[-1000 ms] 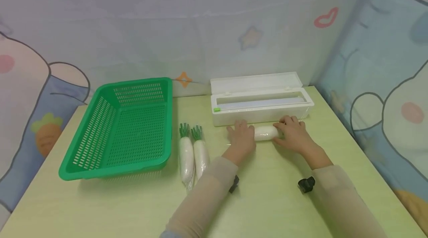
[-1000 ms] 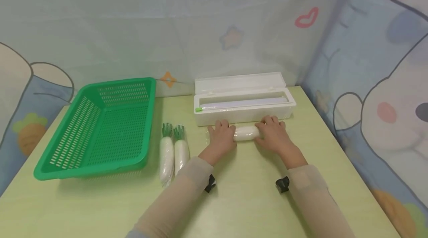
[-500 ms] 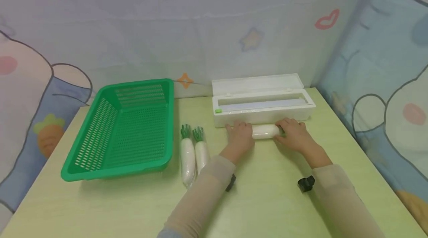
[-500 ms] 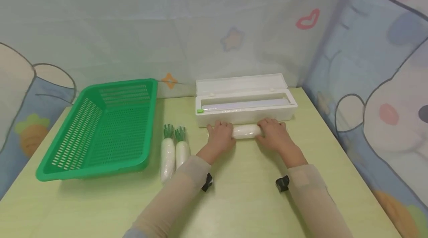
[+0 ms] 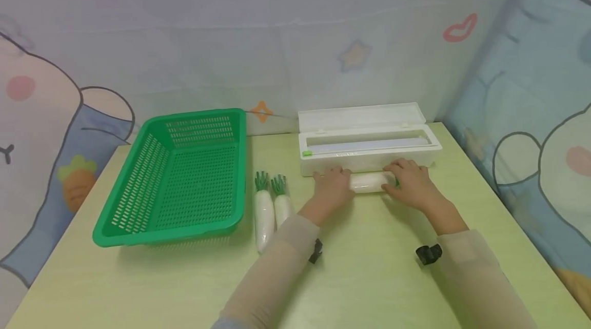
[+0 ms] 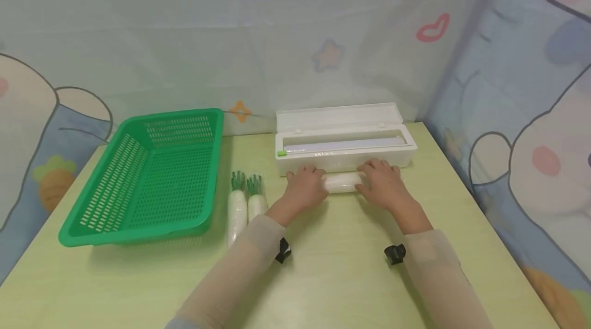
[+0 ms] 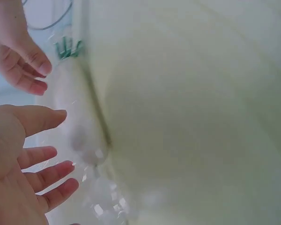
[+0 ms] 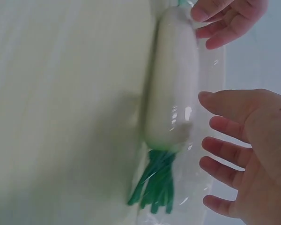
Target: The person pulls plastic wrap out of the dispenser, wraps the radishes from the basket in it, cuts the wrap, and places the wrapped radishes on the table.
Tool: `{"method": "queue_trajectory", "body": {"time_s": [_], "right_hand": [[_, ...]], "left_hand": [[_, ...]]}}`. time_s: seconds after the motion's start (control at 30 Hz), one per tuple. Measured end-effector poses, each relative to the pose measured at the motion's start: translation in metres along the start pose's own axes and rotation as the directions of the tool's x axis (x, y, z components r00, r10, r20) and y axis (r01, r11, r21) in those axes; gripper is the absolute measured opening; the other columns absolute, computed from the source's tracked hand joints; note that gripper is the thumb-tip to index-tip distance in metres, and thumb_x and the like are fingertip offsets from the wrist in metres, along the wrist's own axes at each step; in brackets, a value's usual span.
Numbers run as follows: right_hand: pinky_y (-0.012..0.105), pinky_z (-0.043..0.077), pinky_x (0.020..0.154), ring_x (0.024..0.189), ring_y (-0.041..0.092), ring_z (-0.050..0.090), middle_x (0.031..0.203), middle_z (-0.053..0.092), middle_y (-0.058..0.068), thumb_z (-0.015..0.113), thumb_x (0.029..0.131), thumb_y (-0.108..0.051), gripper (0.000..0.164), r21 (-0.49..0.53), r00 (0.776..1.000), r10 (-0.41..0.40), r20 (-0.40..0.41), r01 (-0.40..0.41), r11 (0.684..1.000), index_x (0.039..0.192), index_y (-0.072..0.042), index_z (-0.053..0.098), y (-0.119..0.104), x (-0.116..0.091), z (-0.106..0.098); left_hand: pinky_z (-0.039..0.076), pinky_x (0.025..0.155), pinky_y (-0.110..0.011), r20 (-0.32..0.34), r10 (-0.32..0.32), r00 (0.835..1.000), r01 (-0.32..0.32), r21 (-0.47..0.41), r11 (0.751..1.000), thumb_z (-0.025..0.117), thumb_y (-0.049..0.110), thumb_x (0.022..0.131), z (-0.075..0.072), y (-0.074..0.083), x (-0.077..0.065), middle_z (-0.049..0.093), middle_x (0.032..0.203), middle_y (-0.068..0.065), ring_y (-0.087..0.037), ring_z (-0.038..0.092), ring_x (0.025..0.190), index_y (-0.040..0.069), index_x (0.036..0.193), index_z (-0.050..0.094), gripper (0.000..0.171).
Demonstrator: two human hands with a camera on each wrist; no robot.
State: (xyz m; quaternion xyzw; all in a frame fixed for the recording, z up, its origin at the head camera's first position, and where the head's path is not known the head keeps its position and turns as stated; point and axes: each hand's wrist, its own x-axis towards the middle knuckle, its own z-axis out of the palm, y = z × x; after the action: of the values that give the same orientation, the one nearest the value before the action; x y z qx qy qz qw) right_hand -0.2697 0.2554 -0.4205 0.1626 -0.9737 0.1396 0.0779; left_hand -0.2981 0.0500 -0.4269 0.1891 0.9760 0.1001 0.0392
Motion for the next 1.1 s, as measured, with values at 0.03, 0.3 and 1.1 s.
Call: {"method": "queue_trajectory", "body": {"time_s": [0.03,0.3,1.1], "right_hand": [[0.063,0.038,0.083,0.111,0.043,0.049,0.120,0.056,0.023,0.068,0.088,-0.021,0.038,0.002,1.000,-0.011,-0.009,0.011,1.000,0.118,0.002,0.061,-0.002,0.002,-0.002],[0.048,0.047,0.081,0.093,0.031,0.061,0.102,0.067,0.016,0.059,0.095,-0.011,0.023,0.211,0.991,-0.117,-0.057,0.127,0.969,0.112,0.003,0.067,-0.039,0.049,-0.019],[0.040,0.051,0.077,0.083,0.024,0.063,0.093,0.066,0.009,0.063,0.093,-0.016,0.017,0.063,0.994,-0.112,0.005,0.112,0.992,0.101,-0.004,0.073,-0.111,0.126,0.028]], "left_hand": [[0.033,0.102,-0.058,-0.029,-0.002,1.000,0.001,-0.032,0.999,0.057,0.029,0.094,-0.004,-0.004,0.000,0.053,0.134,-0.007,-0.026,0.046,0.126,0.013,0.135,0.053,0.044],[0.038,0.092,-0.053,-0.297,-0.222,0.929,0.104,-0.367,0.924,0.056,0.021,0.096,-0.041,-0.051,-0.002,0.051,0.133,-0.013,-0.033,0.045,0.121,0.008,0.131,0.056,0.038],[0.031,0.101,-0.065,-0.101,-0.287,0.953,0.235,-0.355,0.905,0.054,0.038,0.098,-0.035,-0.073,0.012,0.057,0.135,-0.007,-0.033,0.054,0.121,0.013,0.137,0.054,0.046]]}}
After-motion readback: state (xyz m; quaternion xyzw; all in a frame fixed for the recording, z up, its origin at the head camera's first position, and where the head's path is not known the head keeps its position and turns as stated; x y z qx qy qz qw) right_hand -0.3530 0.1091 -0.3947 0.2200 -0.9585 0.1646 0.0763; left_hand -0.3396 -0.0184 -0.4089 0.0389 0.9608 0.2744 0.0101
